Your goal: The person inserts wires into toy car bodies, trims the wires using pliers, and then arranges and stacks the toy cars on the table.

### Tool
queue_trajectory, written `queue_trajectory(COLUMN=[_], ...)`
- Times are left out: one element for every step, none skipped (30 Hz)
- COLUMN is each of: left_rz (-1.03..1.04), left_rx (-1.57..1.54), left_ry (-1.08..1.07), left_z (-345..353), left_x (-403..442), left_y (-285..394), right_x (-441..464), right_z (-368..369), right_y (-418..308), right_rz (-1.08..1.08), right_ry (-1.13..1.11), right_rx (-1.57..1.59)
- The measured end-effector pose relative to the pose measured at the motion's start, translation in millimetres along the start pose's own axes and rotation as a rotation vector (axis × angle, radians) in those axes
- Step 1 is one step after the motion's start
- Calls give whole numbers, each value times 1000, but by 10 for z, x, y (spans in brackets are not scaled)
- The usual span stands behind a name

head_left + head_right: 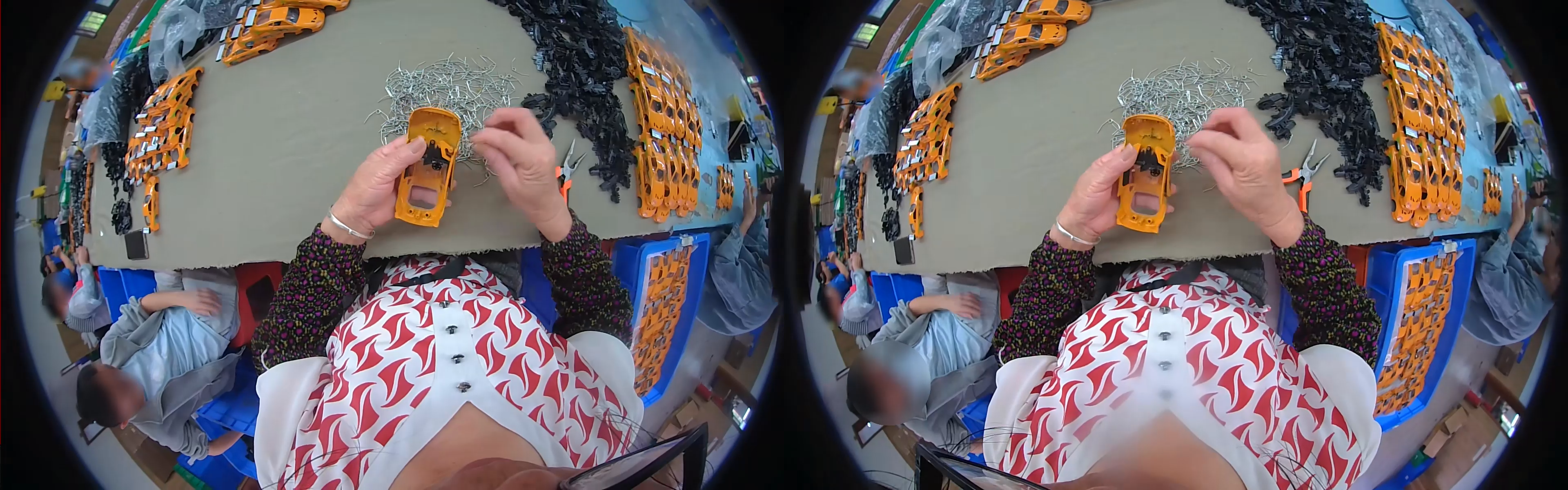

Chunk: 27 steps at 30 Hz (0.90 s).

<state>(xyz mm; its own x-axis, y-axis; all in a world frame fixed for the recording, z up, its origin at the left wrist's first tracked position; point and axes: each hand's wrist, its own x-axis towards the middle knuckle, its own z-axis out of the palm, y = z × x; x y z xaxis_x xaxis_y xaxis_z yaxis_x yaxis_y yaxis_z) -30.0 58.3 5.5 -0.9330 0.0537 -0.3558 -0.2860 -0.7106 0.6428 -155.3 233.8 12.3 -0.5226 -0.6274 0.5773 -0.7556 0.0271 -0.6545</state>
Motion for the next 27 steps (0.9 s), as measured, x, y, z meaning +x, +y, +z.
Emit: queue_trajectory(left_rz=[1, 31, 59, 86, 84, 103, 121, 140, 138, 174, 215, 253, 254, 278, 301, 324, 323, 335, 349, 362, 362, 358, 355, 351, 350, 349, 350], left_rx=[1, 39, 78, 117, 118, 114, 110, 106, 106, 144, 182, 220, 221, 265, 309, 353, 352, 364, 376, 389, 388, 372, 355, 339, 338, 347, 356], left_ry=[3, 33, 61, 88, 86, 86, 88, 89, 89, 114, 138, 165, 167, 174, 181, 188, 190, 194, 198, 202, 205, 207, 208, 209, 210, 216, 221], left_z=[-6, -16, -20, -12, 3, 20, 45, 64, 85, 113, 131, 147, 152, 150, 149, 150, 151, 154, 152, 149, 150, 155, 159, 163, 164, 166, 169], left_x=[-3, -2, 3, 13, 21, 27, 35, 40, 48, 58, 64, 71, 76, 78, 84, 90, 94, 102, 106, 106, 105, 106, 107, 107, 106, 102, 99], left_y=[-6, -18, -31, -39, -42, -45, -54, -63, -81, -104, -126, -140, -150, -161, -173, -184, -192, -199, -202, -207, -211, -213, -211, -208, -205, -200, -193], right_x=[-4, 0, 1, -4, -11, -11, -12, -11, -12, -12, -13, -14, -19, -25, -32, -38, -41, -43, -42, -44, -46, -47, -47, -49, -57, -71, -83], right_z=[0, -9, -20, -25, -1, 48, 95, 134, 163, 193, 228, 246, 257, 268, 274, 281, 290, 298, 312, 325, 338, 349, 359, 368, 379, 393, 406], right_y=[-38, -91, -145, -182, -218, -266, -304, -329, -337, -340, -343, -342, -344, -349, -352, -352, -349, -340, -333, -330, -332, -333, -333, -333, -327, -321, -315], right_rz=[-1, 65, 134, 203, 204, 195, 188, 179, 181, 187, 189, 193, 193, 206, 220, 235, 236, 232, 227, 221, 222, 228, 234, 241, 242, 239, 236], right_ry=[0, 16, 34, 52, 54, 58, 63, 66, 67, 79, 93, 104, 103, 103, 101, 99, 97, 114, 131, 148, 145, 153, 160, 168, 167, 162, 158], right_rx=[3, 22, 39, 54, 53, 32, 13, -6, -6, -24, -43, -59, -57, -72, -87, -102, -101, -111, -122, -132, -130, -138, -147, -156, -156, -172, -189])
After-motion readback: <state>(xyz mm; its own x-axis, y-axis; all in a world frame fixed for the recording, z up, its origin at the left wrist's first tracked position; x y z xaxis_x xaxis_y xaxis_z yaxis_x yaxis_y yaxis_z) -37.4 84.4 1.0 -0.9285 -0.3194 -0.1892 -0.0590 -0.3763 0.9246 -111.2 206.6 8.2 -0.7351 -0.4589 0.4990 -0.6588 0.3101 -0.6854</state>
